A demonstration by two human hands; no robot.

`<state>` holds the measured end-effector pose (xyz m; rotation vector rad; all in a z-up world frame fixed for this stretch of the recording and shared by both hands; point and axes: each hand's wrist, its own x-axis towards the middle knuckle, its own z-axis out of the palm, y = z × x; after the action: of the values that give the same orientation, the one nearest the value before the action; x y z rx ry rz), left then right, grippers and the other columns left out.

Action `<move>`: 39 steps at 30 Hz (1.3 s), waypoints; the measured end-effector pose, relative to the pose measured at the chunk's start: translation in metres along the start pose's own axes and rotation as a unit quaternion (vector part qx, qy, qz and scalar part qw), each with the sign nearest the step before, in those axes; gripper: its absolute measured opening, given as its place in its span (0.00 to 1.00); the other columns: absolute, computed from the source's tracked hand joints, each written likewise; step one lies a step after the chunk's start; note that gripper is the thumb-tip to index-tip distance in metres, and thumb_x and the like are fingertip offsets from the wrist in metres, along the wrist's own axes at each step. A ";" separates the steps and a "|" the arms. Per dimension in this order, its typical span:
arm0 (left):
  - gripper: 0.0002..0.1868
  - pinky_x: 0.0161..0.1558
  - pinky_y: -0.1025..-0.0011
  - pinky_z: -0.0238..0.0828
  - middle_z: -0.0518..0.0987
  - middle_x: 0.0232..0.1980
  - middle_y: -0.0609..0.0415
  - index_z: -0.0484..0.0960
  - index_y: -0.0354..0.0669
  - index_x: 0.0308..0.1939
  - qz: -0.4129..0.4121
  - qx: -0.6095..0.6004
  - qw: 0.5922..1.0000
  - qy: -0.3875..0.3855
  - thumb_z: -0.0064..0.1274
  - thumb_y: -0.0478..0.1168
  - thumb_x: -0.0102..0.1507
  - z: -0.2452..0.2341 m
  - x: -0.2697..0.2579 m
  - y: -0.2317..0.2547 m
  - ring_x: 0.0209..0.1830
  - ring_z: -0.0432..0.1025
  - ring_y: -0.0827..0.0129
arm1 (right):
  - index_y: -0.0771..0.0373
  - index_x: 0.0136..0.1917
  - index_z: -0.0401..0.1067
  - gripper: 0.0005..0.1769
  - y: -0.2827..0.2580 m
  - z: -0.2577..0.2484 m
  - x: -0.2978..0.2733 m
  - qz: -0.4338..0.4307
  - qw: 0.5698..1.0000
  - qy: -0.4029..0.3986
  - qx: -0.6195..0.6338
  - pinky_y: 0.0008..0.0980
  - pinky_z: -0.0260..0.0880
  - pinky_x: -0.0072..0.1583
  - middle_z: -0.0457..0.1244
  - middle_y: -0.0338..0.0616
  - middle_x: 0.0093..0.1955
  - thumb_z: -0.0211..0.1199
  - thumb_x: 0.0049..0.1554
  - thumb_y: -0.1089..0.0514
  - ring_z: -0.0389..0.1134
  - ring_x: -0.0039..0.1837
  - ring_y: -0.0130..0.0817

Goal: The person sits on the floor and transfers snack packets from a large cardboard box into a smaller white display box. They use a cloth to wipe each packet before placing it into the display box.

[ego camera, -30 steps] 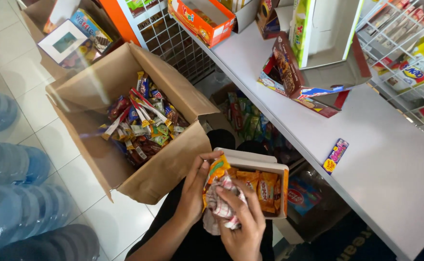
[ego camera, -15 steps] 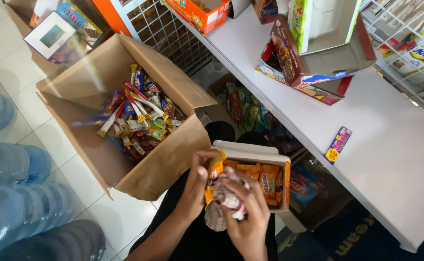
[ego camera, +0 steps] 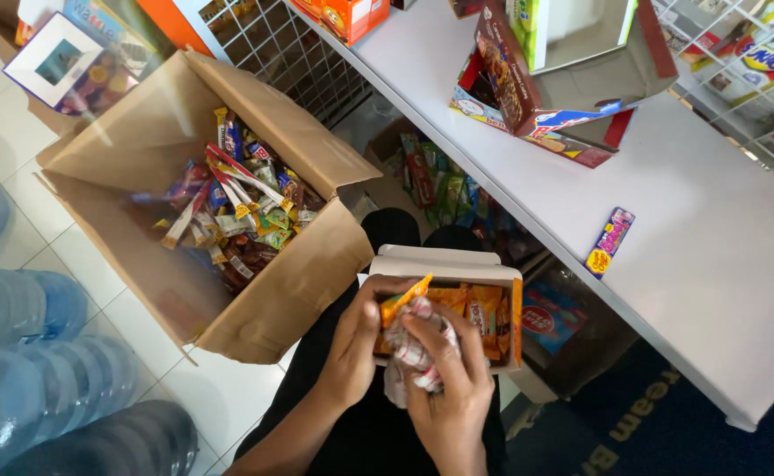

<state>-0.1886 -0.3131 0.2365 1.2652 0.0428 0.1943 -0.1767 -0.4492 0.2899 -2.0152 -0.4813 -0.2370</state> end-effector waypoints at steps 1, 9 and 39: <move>0.33 0.68 0.68 0.65 0.76 0.61 0.47 0.71 0.33 0.61 0.000 0.001 1.000 0.001 0.33 0.62 0.75 0.002 0.001 0.006 0.64 0.71 0.66 | 0.56 0.60 0.76 0.29 0.003 -0.002 0.002 0.000 1.000 0.000 0.001 0.42 0.74 0.61 0.65 0.52 0.63 0.65 0.44 0.71 0.72 0.63 0.49; 0.49 0.74 0.61 0.58 0.65 0.67 0.41 0.63 0.31 0.68 0.090 0.168 0.981 -0.036 0.32 0.76 0.70 0.012 0.003 0.020 0.72 0.64 0.57 | 0.58 0.61 0.75 0.27 -0.007 0.001 0.000 0.010 0.999 0.040 -0.012 0.40 0.74 0.60 0.65 0.53 0.62 0.69 0.47 0.68 0.71 0.63 0.50; 0.31 0.64 0.63 0.67 0.76 0.61 0.47 0.69 0.35 0.68 -0.127 -0.235 0.949 0.165 0.38 0.57 0.73 -0.006 0.005 -0.020 0.62 0.71 0.64 | 0.59 0.57 0.76 0.27 0.015 -0.014 -0.013 0.019 1.000 0.008 0.017 0.39 0.74 0.61 0.67 0.53 0.63 0.72 0.42 0.68 0.72 0.63 0.47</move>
<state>-0.1824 -0.3127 0.2156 0.7308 0.4230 0.1773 -0.1809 -0.4707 0.2794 -1.9863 -0.4340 -0.2193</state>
